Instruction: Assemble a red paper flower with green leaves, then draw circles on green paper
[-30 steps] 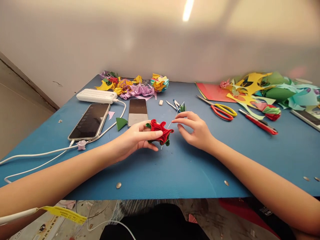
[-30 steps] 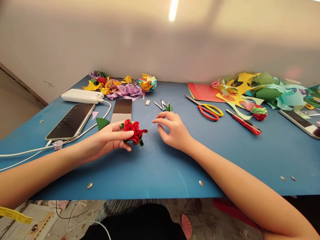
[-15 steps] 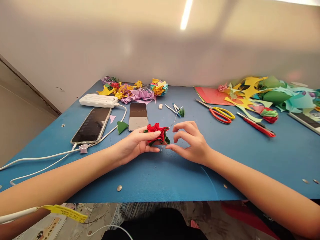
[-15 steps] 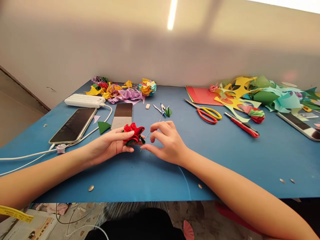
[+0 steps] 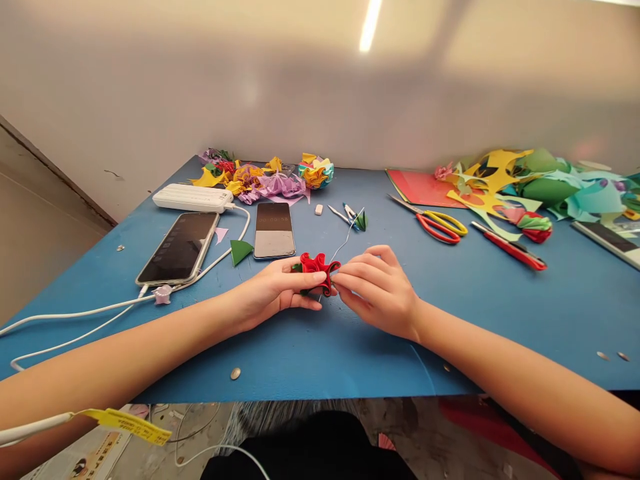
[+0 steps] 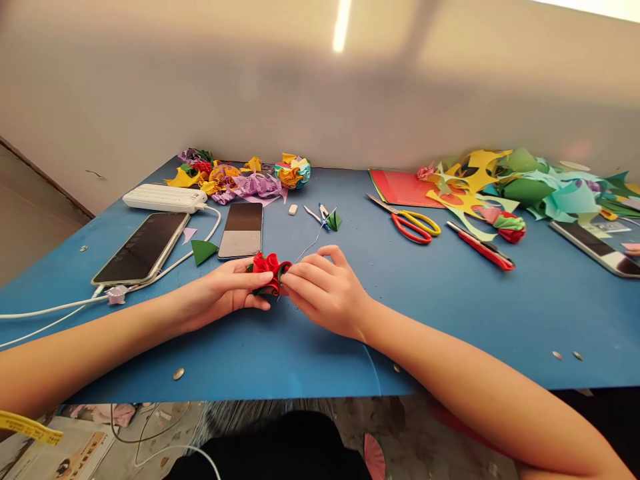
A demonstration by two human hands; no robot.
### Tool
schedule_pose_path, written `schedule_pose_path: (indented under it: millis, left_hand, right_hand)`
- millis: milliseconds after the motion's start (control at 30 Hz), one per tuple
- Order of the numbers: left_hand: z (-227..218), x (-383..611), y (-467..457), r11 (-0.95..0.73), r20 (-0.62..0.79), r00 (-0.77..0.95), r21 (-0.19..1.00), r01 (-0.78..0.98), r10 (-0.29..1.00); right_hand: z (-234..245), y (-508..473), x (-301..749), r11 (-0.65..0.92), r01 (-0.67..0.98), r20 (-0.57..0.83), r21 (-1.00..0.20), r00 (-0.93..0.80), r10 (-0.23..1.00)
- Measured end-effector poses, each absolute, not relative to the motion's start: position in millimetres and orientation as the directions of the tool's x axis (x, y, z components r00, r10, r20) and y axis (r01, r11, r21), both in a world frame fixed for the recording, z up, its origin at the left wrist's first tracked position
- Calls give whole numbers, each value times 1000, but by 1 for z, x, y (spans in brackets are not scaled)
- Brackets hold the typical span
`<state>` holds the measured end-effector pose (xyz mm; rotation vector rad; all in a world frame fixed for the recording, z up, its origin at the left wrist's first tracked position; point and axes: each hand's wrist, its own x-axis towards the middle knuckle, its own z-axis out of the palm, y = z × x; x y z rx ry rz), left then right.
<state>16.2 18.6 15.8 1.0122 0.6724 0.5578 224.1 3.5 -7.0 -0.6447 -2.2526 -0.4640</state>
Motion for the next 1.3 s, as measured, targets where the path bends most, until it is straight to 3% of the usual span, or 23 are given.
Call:
schedule_pose_path:
  millis: [200, 567, 700, 867, 933, 1033, 1133, 1300]
  left_hand:
    - [14, 16, 19, 417, -242, 694, 904, -93, 679]
    - [16, 15, 18, 451, -225, 701, 879, -154, 677]
    - [21, 15, 17, 390, -199, 670, 909, -146, 715]
    - [25, 16, 18, 329, -211, 654, 942, -61, 727]
    - [25, 16, 19, 228, -194, 632, 973, 28, 750]
    - [25, 14, 20, -92, -65, 572, 966, 241, 818]
    - [20, 13, 24, -398, 70, 601, 809, 432, 796]
    - [5, 12, 33, -620, 187, 689, 638, 457, 701]
  right_hand:
    - [-7, 3, 226, 800, 532, 676, 278, -700, 230]
    - [0, 5, 227, 827, 522, 698, 209, -672, 247]
    - [4, 6, 234, 873, 481, 708, 80, -644, 290]
    - [2, 14, 239, 792, 553, 760, -260, -389, 521]
    - [0, 23, 242, 681, 661, 736, -315, -283, 615]
    - [-6, 39, 250, 437, 815, 623, -381, -123, 772]
    - [-14, 52, 261, 275, 869, 516, -412, -26, 856]
    - [-30, 70, 273, 160, 889, 449, -429, 56, 892]
